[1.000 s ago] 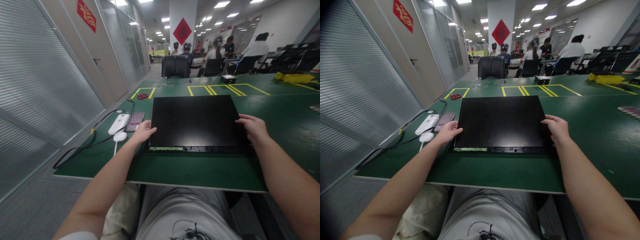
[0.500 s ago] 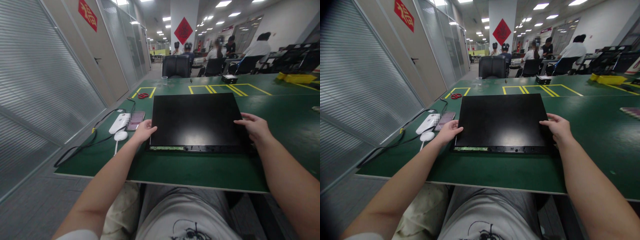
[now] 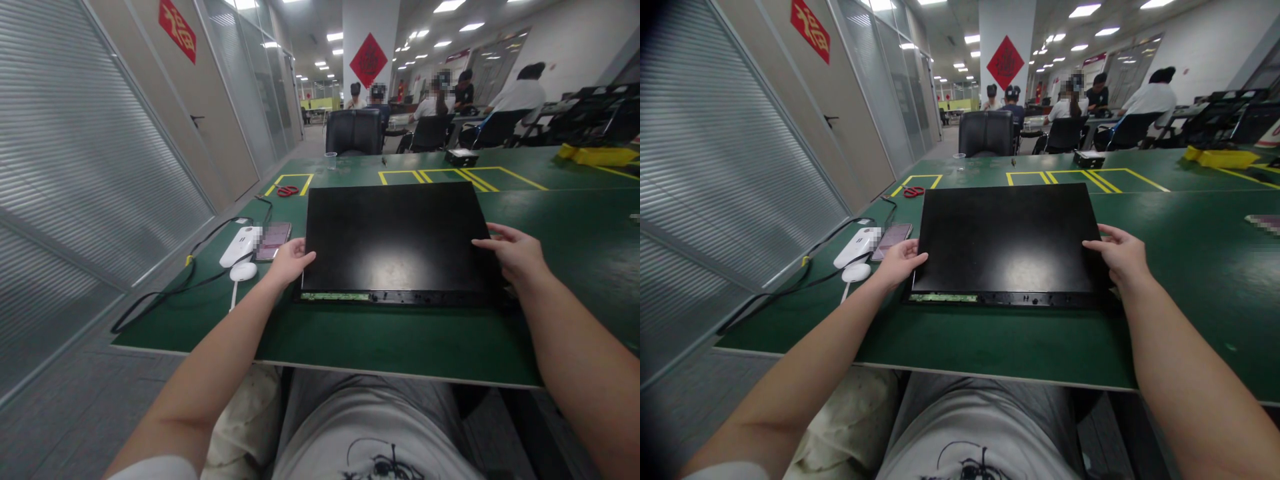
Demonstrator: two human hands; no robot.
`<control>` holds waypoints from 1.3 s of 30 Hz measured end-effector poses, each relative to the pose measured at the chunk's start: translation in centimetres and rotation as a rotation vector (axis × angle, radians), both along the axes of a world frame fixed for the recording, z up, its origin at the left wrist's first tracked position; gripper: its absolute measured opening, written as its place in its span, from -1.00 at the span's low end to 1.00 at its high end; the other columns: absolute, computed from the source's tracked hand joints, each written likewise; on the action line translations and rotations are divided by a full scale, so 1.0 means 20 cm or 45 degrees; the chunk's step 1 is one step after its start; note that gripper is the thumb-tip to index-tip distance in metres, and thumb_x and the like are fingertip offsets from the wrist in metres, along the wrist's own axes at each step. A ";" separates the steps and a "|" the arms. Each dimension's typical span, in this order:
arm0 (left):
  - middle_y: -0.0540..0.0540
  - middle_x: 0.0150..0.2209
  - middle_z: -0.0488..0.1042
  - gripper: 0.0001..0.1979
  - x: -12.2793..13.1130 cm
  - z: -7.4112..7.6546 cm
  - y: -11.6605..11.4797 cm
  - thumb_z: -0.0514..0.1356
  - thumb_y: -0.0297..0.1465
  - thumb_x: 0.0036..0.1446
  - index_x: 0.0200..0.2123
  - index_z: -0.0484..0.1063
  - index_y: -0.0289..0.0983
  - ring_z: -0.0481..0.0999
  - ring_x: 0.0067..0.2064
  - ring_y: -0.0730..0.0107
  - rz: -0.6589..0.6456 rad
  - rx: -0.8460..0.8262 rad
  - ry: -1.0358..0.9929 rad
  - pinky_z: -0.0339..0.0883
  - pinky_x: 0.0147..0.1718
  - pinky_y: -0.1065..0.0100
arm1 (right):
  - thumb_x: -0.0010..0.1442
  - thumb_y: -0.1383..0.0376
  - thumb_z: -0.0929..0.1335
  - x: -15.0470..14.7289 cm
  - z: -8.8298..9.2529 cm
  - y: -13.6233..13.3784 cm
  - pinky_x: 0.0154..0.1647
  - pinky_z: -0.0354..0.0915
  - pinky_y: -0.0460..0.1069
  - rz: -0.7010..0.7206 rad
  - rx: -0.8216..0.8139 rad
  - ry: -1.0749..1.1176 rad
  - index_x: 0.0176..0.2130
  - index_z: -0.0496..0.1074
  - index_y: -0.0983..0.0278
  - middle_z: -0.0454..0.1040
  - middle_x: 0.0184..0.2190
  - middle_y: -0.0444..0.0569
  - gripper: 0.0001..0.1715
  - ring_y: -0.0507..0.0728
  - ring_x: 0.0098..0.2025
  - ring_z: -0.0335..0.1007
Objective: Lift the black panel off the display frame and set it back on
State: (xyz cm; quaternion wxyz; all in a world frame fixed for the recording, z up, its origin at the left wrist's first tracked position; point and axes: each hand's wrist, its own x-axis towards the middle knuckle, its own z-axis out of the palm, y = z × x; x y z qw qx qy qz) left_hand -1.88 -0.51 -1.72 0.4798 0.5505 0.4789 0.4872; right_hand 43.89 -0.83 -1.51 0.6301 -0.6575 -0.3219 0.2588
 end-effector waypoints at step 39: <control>-0.25 0.08 0.45 -0.70 -0.05 -0.04 0.02 0.43 -0.36 -0.10 -0.23 0.60 -0.27 0.40 0.21 -0.03 0.173 0.189 0.457 0.36 0.20 0.00 | -0.33 0.49 0.57 0.04 -0.05 0.03 -0.46 0.41 -0.09 0.035 -0.109 -0.042 -0.14 0.61 0.27 0.53 -0.41 -0.12 -0.36 0.05 -0.41 0.45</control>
